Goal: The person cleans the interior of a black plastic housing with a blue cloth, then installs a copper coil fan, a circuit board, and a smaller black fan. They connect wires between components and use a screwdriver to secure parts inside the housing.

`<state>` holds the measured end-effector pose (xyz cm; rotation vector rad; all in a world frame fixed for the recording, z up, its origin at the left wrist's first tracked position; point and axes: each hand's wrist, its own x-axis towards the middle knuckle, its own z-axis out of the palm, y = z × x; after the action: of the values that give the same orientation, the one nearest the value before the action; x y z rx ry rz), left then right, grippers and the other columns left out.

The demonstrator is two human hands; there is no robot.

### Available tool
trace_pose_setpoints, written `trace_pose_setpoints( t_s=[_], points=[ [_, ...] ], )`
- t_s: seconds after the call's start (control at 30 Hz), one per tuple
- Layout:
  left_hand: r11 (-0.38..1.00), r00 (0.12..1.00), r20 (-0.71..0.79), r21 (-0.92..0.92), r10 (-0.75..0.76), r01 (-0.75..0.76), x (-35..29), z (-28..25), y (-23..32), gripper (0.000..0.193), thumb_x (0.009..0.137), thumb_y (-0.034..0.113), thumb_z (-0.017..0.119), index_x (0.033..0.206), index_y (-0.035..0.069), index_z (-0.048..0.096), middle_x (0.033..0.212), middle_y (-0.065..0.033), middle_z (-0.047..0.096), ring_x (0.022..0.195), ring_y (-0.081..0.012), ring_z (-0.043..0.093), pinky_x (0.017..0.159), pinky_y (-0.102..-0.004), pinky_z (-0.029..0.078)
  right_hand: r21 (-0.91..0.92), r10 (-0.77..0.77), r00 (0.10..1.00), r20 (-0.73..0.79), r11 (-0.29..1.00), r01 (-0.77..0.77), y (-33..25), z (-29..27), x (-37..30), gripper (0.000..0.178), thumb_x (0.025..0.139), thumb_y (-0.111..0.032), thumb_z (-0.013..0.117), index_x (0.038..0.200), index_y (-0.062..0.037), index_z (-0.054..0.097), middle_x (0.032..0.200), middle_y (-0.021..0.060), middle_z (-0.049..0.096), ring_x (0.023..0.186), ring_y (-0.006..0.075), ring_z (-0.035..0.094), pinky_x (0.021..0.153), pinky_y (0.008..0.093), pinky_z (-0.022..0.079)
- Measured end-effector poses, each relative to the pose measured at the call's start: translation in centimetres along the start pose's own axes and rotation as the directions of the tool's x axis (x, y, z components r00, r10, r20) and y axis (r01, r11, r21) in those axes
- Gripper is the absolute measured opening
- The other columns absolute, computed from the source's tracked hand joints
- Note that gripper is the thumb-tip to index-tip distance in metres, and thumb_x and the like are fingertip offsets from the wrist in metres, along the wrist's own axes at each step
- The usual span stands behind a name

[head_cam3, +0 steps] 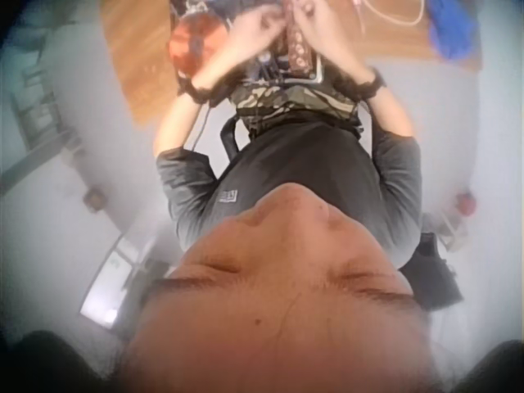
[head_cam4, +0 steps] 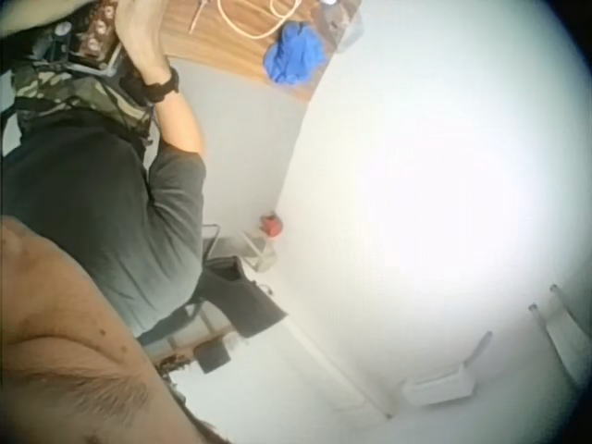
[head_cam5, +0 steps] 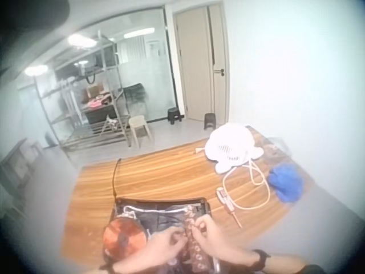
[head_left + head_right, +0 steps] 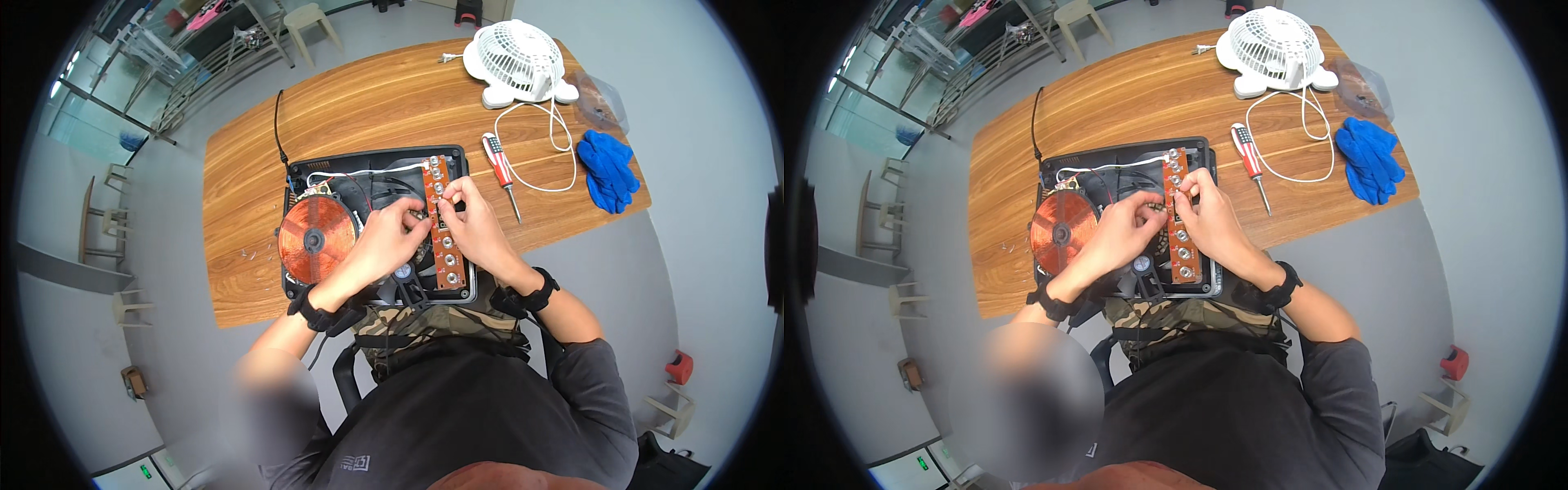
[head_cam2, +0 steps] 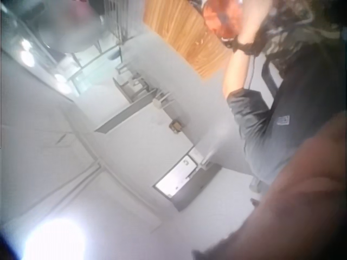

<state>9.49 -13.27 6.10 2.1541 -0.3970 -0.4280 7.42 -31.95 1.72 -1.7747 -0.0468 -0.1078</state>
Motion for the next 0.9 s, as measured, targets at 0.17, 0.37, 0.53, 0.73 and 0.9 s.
trace_pose_setpoints(
  t_s=[0.17, 0.37, 0.53, 0.73, 0.9],
  points=[
    [0.968, 0.998, 0.046, -0.245, -0.052, 0.061, 2.5, 1.4, -0.6, 0.049, 0.100, 0.017, 0.069, 0.141, -0.006, 0.053, 0.090, -0.0028, 0.072, 0.074, -0.0056, 0.064, 0.064, -0.0224, 0.051, 0.077, 0.025, 0.995, -0.092, 0.997, -0.018, 1.3, 0.6, -0.3, 0.016, 0.100, -0.005, 0.063, 0.110, -0.0020, 0.051, 0.092, 0.0075, 0.058, 0.069, 0.0113, 0.062, 0.059, 0.0285, 0.051],
    [0.932, 0.999, 0.025, -0.360, 0.040, -0.028, 3.3, 2.2, -0.6, 0.051, 0.099, 0.003, 0.067, 0.146, -0.006, 0.050, 0.089, 0.0026, 0.066, 0.075, -0.0004, 0.058, 0.068, -0.0181, 0.049, 0.131, 0.049, 0.990, -0.134, 0.991, -0.031, 0.5, -0.2, -0.4, 0.014, 0.101, -0.003, 0.061, 0.111, -0.0019, 0.051, 0.095, 0.0058, 0.057, 0.080, 0.0079, 0.061, 0.061, 0.0246, 0.052],
    [0.957, 0.995, 0.077, -0.287, 0.057, -0.033, 2.7, 1.8, -0.9, 0.060, 0.098, 0.005, 0.068, 0.152, -0.006, 0.044, 0.085, 0.0023, 0.065, 0.071, -0.0012, 0.056, 0.064, -0.0199, 0.048, 0.179, 0.117, 0.992, -0.057, 0.978, -0.105, 0.8, -0.4, -1.0, 0.015, 0.102, -0.003, 0.060, 0.111, -0.0017, 0.048, 0.099, 0.0058, 0.055, 0.071, 0.0066, 0.059, 0.058, 0.0227, 0.052],
    [0.981, 0.997, 0.079, -0.194, 0.005, 0.011, 2.2, 1.8, -1.6, 0.059, 0.097, 0.007, 0.069, 0.149, -0.007, 0.047, 0.082, 0.0017, 0.064, 0.070, -0.0031, 0.058, 0.065, -0.0227, 0.050, -0.094, 0.125, 0.982, 0.139, 0.989, -0.113, -1.0, -2.2, -0.2, 0.013, 0.099, -0.006, 0.065, 0.106, -0.0017, 0.055, 0.077, 0.0054, 0.064, 0.056, 0.0106, 0.060, 0.052, 0.0280, 0.046],
    [0.982, 0.998, 0.058, -0.188, 0.032, -0.020, 3.4, 2.2, -2.4, 0.050, 0.095, 0.007, 0.071, 0.140, -0.006, 0.054, 0.085, -0.0012, 0.068, 0.073, -0.0058, 0.064, 0.067, -0.0236, 0.053, -0.290, -0.105, 0.965, 0.242, 0.941, 0.175, -0.5, -4.3, 1.5, 0.012, 0.098, -0.011, 0.067, 0.097, -0.0006, 0.060, 0.074, 0.0084, 0.065, 0.064, 0.0189, 0.060, 0.060, 0.0336, 0.047]
  ],
)
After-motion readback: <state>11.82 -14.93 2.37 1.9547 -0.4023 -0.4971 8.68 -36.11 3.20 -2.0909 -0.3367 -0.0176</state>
